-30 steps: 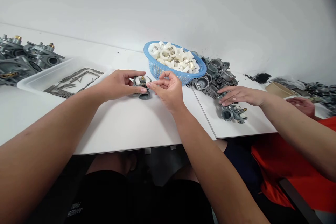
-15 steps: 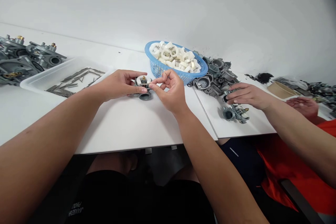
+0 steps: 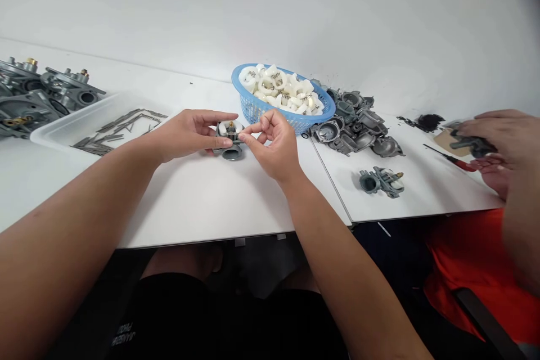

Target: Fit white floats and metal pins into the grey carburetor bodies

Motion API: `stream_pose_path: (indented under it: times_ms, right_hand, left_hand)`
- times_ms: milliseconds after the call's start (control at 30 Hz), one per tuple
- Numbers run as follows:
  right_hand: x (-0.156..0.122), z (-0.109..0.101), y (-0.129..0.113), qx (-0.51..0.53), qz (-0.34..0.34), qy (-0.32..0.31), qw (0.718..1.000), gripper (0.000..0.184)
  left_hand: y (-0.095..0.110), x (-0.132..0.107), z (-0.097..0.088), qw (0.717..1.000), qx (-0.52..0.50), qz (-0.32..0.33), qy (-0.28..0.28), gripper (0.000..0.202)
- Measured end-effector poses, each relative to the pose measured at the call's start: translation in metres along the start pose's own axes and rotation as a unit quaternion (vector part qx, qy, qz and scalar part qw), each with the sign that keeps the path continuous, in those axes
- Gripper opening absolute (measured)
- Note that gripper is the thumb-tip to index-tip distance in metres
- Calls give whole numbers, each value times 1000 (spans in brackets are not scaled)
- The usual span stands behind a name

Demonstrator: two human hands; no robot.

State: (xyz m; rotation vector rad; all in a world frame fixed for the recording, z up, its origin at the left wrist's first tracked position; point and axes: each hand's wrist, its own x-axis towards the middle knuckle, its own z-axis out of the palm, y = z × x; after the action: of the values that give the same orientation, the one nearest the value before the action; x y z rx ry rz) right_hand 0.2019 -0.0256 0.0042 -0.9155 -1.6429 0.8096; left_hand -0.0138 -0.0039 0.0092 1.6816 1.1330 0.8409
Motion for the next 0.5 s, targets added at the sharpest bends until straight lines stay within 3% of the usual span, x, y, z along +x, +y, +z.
stream_pose_path:
  times_ms: [300, 500]
  right_hand:
    - [1, -1, 1, 7, 21, 9, 1000, 40]
    - [-2, 1, -3, -38, -9, 17, 999, 37]
  left_hand:
    - [-8, 4, -2, 1000, -1, 8, -12, 62]
    - [-6, 4, -2, 1000, -8, 1, -11, 64]
